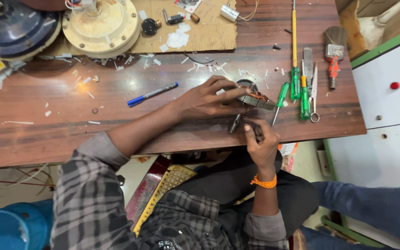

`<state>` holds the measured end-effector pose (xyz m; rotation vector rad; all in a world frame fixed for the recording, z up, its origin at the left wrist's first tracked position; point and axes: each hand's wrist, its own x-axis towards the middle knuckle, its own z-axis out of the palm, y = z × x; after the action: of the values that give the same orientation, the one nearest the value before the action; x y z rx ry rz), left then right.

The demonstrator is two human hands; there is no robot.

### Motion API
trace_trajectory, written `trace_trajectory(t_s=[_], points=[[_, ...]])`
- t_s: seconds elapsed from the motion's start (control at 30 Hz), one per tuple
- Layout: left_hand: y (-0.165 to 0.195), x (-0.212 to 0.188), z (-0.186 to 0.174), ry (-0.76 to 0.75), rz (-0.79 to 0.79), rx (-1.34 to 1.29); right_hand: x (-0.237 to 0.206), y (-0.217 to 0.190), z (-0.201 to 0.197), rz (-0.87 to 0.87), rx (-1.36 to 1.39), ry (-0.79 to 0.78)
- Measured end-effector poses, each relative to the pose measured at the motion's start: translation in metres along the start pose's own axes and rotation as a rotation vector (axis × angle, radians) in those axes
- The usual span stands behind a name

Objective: The person sits at a workbench and works on an electric motor armature, holding the rotor and using a screwdriver to work on its windings and shaft, repositioning the motor repeatedly while manipulating its parts by hand.

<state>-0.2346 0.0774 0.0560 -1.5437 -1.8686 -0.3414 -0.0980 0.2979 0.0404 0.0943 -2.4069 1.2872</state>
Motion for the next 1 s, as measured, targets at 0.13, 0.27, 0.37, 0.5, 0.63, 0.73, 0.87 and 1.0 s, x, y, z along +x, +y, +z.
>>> trace_trajectory(t_s=[0.13,0.27,0.37,0.5,0.63,0.73,0.87,1.0], points=[[0.006,-0.001,0.003,0.177,0.093,0.158,0.002,0.001,-0.005,-0.098,-0.030,-0.071],[0.008,0.001,-0.007,0.184,0.140,0.131,0.004,-0.009,-0.017,-0.058,-0.054,-0.132],[0.010,0.002,-0.017,0.164,0.125,0.081,0.003,-0.027,-0.041,-0.081,-0.169,-0.214],[0.014,0.009,-0.015,0.170,0.050,-0.060,0.015,-0.054,-0.074,-0.133,-0.232,-0.268],[0.021,0.011,-0.007,0.177,-0.196,-0.447,0.042,-0.073,-0.076,-0.126,-0.386,-0.258],[0.031,0.007,-0.002,0.220,-0.314,-0.557,0.063,-0.080,-0.066,-0.151,-0.354,-0.245],[0.056,0.013,0.010,0.301,-0.719,-0.967,0.088,-0.081,-0.052,-0.148,-0.406,-0.200],[0.067,0.017,0.021,0.323,-1.169,-1.632,0.107,-0.072,-0.040,-0.109,-0.351,-0.223]])
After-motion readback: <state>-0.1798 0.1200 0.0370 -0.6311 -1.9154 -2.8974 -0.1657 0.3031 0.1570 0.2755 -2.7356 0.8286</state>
